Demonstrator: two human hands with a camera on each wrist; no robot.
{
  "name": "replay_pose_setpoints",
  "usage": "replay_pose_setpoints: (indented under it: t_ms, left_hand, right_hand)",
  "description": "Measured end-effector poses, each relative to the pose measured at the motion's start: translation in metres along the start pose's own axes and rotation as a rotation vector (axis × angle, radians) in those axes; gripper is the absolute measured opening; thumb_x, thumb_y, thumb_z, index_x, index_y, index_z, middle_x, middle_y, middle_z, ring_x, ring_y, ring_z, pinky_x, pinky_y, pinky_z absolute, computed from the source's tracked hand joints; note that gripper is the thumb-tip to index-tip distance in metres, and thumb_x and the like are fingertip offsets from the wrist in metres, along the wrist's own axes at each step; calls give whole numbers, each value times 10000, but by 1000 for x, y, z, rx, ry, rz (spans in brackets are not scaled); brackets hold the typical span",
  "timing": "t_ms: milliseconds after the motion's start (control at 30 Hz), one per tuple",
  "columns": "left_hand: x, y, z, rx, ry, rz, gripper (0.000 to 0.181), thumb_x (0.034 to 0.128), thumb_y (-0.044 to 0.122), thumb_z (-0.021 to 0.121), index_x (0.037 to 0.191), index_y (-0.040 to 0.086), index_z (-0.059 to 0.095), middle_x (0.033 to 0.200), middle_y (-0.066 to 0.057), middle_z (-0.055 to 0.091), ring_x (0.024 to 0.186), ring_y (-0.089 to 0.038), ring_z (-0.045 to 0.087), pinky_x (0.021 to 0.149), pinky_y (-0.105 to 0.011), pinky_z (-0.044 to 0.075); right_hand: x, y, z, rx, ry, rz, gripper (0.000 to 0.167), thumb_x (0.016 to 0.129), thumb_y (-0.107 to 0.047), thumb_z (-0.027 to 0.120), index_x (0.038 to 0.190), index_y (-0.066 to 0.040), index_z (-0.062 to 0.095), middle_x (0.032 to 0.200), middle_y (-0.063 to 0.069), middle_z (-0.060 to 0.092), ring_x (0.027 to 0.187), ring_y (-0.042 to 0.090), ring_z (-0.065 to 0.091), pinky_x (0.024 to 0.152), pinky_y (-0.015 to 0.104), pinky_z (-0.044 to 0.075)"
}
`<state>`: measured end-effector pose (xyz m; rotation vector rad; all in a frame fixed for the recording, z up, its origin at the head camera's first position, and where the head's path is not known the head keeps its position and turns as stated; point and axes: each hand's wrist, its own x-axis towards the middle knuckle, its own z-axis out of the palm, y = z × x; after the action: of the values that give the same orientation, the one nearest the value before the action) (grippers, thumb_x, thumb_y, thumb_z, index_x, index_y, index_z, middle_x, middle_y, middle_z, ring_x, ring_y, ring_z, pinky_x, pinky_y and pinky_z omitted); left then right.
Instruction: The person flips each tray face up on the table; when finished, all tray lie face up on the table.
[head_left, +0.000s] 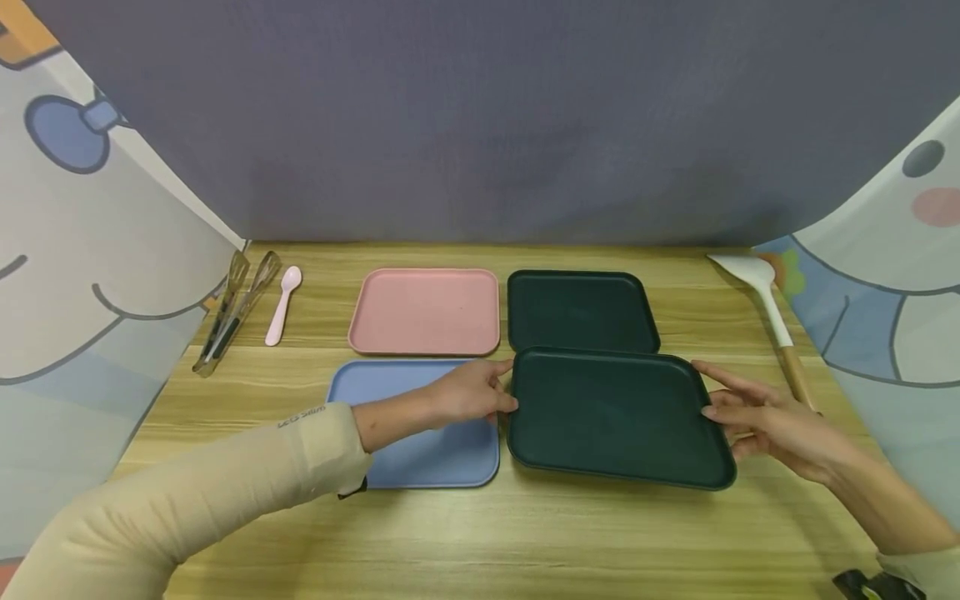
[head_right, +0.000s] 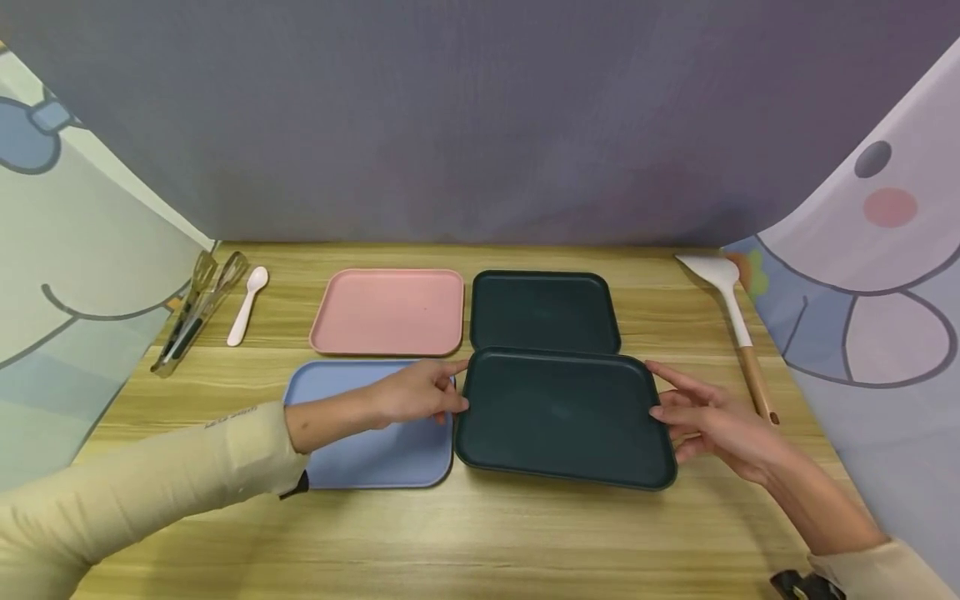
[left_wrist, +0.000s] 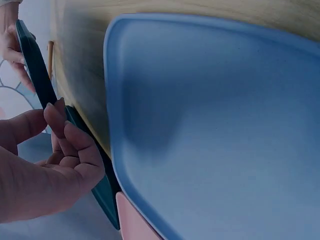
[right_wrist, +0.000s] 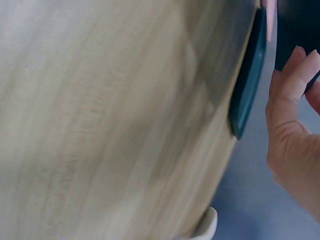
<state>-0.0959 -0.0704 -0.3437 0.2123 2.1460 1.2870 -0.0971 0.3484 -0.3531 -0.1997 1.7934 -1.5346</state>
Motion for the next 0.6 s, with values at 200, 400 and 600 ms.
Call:
replay_pose_setpoints:
  t_ms: [200, 400, 600]
  left_hand:
    - [5, -2, 2, 39, -2, -40, 767, 894, 66, 701, 1554, 8, 315, 559, -29, 543, 525, -158, 538, 506, -221, 344]
    - [9, -6, 8, 66, 1, -77, 753, 876, 17, 697, 1537, -21, 339, 713, -82, 705, 502, -138, 549, 569, -246, 480]
    - [10, -7, 10, 82, 6, -109, 762, 888, 21, 696, 1536, -63, 303, 723, -76, 721, 484, -139, 538, 532, -223, 446]
  right_hand:
    - [8, 8, 1, -19, 22, 29, 710, 1072, -126, 455, 1618, -362, 68, 1050, -28, 515, 762, 149, 675, 668, 331, 594]
    - [16, 10, 4, -48, 45, 77, 779, 1058, -163, 502, 1630, -208, -24, 1037, -31, 465, 656, 63, 475, 635, 280, 558]
    - [20, 14, 4, -61, 40, 87, 788, 1059, -175, 505, 1628, -184, -39, 1053, -6, 460, 659, 64, 449, 631, 282, 556]
